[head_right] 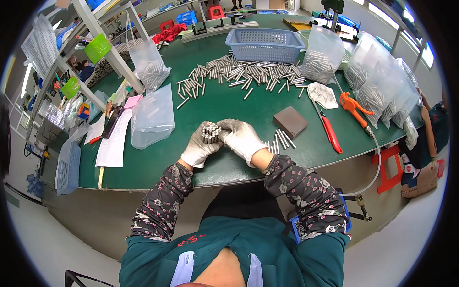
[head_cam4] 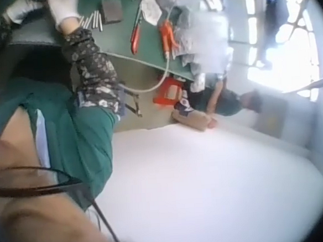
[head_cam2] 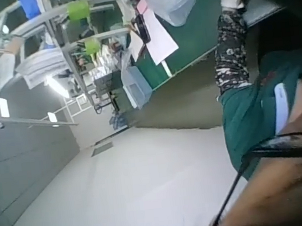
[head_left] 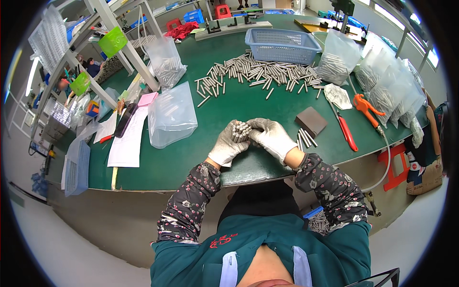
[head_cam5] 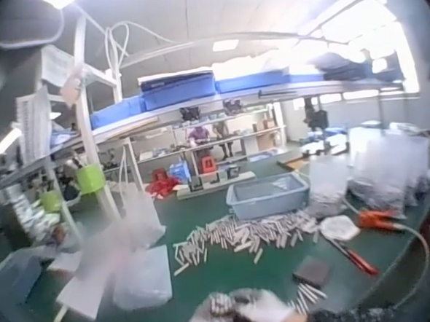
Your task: Aligning small metal rods into a circular bundle and cleaning them with compressed air.
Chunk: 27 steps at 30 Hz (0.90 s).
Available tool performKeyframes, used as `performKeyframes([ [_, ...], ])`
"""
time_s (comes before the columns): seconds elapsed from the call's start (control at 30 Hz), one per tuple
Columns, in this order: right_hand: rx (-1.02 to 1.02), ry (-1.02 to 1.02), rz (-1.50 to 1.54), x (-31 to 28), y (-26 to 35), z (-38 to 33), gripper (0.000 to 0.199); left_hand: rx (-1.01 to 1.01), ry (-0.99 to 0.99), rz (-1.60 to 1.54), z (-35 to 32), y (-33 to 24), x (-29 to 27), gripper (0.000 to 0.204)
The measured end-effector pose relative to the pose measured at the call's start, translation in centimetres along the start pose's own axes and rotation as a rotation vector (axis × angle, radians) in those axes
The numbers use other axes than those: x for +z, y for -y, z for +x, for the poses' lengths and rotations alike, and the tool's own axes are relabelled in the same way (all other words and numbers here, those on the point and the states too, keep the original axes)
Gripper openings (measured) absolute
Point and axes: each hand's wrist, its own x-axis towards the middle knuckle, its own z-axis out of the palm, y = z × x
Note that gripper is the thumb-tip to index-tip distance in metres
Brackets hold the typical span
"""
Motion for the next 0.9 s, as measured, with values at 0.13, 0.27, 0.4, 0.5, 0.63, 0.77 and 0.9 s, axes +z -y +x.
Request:
performKeyframes([
  [0.13, -0.035, -0.009, -0.004, 0.04, -0.2, -0.05, 0.032, -0.019, -0.022, 0.008, 0.0, 0.03, 0.07, 0.061],
  [0.27, 0.013, 0.023, 0.109, -0.04, 0.24, -0.23, 0.032, 0.011, -0.062, -0.022, -0.1, -0.21, 0.67, 0.056],
  [0.4, 0.022, 0.036, 0.129, -0.01, -0.11, -0.27, 0.032, 0.024, -0.072, -0.014, -0.22, 0.09, 0.5, 0.055],
  [0.5, -0.004, 0.032, 0.133, -0.08, -0.09, -0.29, 0.032, 0.027, -0.079, 0.015, -0.17, 0.0, 0.5, 0.054],
  [0.63, 0.04, 0.062, 0.168, -0.12, 0.03, -0.3, 0.032, 0.032, -0.065, -0.01, -0.16, -0.07, 0.51, 0.052],
  [0.77, 0.049, 0.057, 0.22, -0.09, 0.22, -0.42, 0.033, 0.039, -0.073, -0.009, -0.15, -0.21, 0.71, 0.052],
  [0.9, 0.067, 0.068, 0.231, -0.13, 0.69, -0.53, 0.033, 0.039, -0.067, 0.016, -0.18, -0.41, 0.71, 0.053],
])
